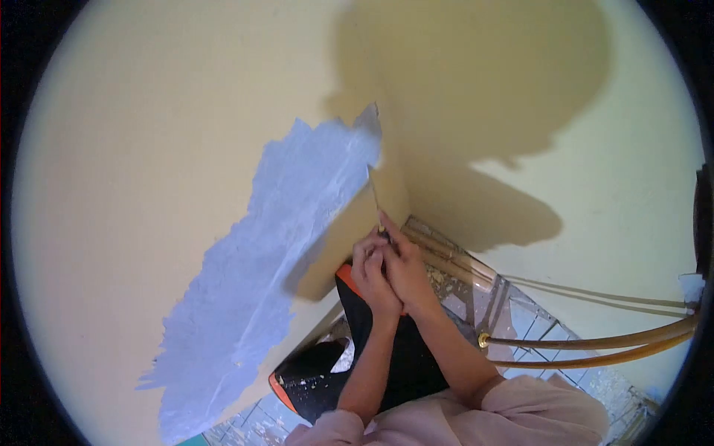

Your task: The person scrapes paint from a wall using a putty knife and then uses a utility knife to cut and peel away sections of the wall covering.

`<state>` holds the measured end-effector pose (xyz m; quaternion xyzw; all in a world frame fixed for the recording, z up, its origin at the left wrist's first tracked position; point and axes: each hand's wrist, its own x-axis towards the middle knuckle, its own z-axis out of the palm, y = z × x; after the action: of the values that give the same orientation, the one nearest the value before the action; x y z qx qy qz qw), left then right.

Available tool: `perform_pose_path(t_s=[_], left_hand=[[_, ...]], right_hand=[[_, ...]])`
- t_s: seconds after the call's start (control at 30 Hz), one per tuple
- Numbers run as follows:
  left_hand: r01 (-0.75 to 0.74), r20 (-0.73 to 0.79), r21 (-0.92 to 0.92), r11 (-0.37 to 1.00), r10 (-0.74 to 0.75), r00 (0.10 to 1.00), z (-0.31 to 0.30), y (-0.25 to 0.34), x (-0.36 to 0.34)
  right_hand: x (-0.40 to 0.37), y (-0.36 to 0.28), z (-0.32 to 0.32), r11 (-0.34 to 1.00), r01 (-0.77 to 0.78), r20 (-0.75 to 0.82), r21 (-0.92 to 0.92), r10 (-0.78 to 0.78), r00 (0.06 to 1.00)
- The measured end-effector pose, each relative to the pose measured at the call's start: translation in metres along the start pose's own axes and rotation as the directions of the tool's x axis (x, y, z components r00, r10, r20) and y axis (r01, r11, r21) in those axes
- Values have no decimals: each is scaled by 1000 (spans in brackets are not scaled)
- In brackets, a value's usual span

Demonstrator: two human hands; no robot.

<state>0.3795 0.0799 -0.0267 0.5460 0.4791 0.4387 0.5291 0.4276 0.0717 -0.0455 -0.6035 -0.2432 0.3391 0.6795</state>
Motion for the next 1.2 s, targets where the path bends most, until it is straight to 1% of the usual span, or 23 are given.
perform_pose_path(t_s=[0.03, 0.07, 0.13, 0.17, 0.27, 0.3, 0.33, 0.4, 0.47, 0.53, 0.57, 0.6, 0.63, 0.67, 0.73, 0.77, 0.8, 0.87, 0.93, 1.0, 1.1, 1.17, 1.2], left_hand=[[-87, -81, -160, 983, 75, 994, 9, -3, 3], [-77, -81, -150, 986, 66, 995, 13, -3, 14], [-36, 124, -93, 995, 48, 991, 20, -2, 39], [-4, 106, -132, 991, 19, 994, 24, 2, 35], [-173, -37, 39, 984, 175, 984, 20, -4, 0], [-164, -97, -215, 963, 146, 985, 18, -9, -5], [-165, -100, -210, 964, 146, 984, 15, -18, 4], [-96, 72, 58, 994, 92, 993, 10, -17, 25], [5, 99, -67, 998, 2, 995, 14, -13, 26], [-152, -33, 34, 988, 153, 988, 15, -7, 7], [-165, -32, 25, 986, 166, 986, 14, -9, 3], [-99, -73, -145, 984, 89, 993, 11, -12, -1], [-26, -98, -301, 953, -4, 995, 5, -15, -5], [-17, -97, -292, 956, -12, 995, 4, -14, 4], [31, 129, -39, 999, -25, 991, 10, -9, 36], [28, 133, -49, 998, -21, 991, 11, -11, 31], [-36, 72, -101, 994, 43, 996, 13, -12, 19], [-185, -59, -202, 962, 177, 983, 17, -13, 4], [-188, -57, -199, 962, 180, 982, 13, -19, 13], [-11, 198, -44, 999, 19, 980, 15, -19, 41], [-119, 10, -159, 980, 123, 992, 16, -13, 9], [-89, 31, -187, 978, 96, 995, 22, -3, 18], [-32, 48, -203, 979, 43, 998, 21, -3, 17]], right_hand=[[0, 12, -1, 977, 133, 42, -168, -127, 991], [8, 1, -1, 979, 118, 41, -165, -113, 993], [30, -30, -2, 888, -320, 40, 332, 325, 945], [27, -28, -6, 891, -317, 40, 325, 322, 946], [8, -11, -15, 983, -119, 42, 142, 114, 993], [4, 0, -12, 995, -72, 73, 63, 67, 995], [-1, 13, -8, 999, -34, 108, -12, 35, 993], [12, -14, -5, 987, -107, 35, -116, 112, 993], [23, -28, -5, 864, -380, 33, 331, 392, 920], [8, 3, -7, 915, -317, 36, 249, 318, 947], [-4, 28, -5, 992, -107, 36, 68, 105, 994], [-7, 26, -2, 987, 118, 71, -111, -110, 991], [-5, 27, -3, 970, 140, 63, -201, -130, 989], [2, 11, -1, 972, 128, 61, -198, -118, 991], [23, -20, 2, 898, -317, 18, 305, 327, 945], [25, -29, -1, 883, -360, 20, 301, 371, 928], [18, -12, -5, 887, -352, 11, 299, 366, 931], [9, 13, -7, 992, 60, 34, -108, -57, 998], [26, 9, -5, 1000, -5, 8, -31, 5, 1000], [20, -10, -7, 995, -92, -2, 39, 92, 996], [16, -18, -9, 945, -241, 47, 222, 237, 970], [13, 6, -13, 984, 67, 68, -168, -57, 996], [16, -2, -12, 984, 55, 68, -168, -44, 997]])
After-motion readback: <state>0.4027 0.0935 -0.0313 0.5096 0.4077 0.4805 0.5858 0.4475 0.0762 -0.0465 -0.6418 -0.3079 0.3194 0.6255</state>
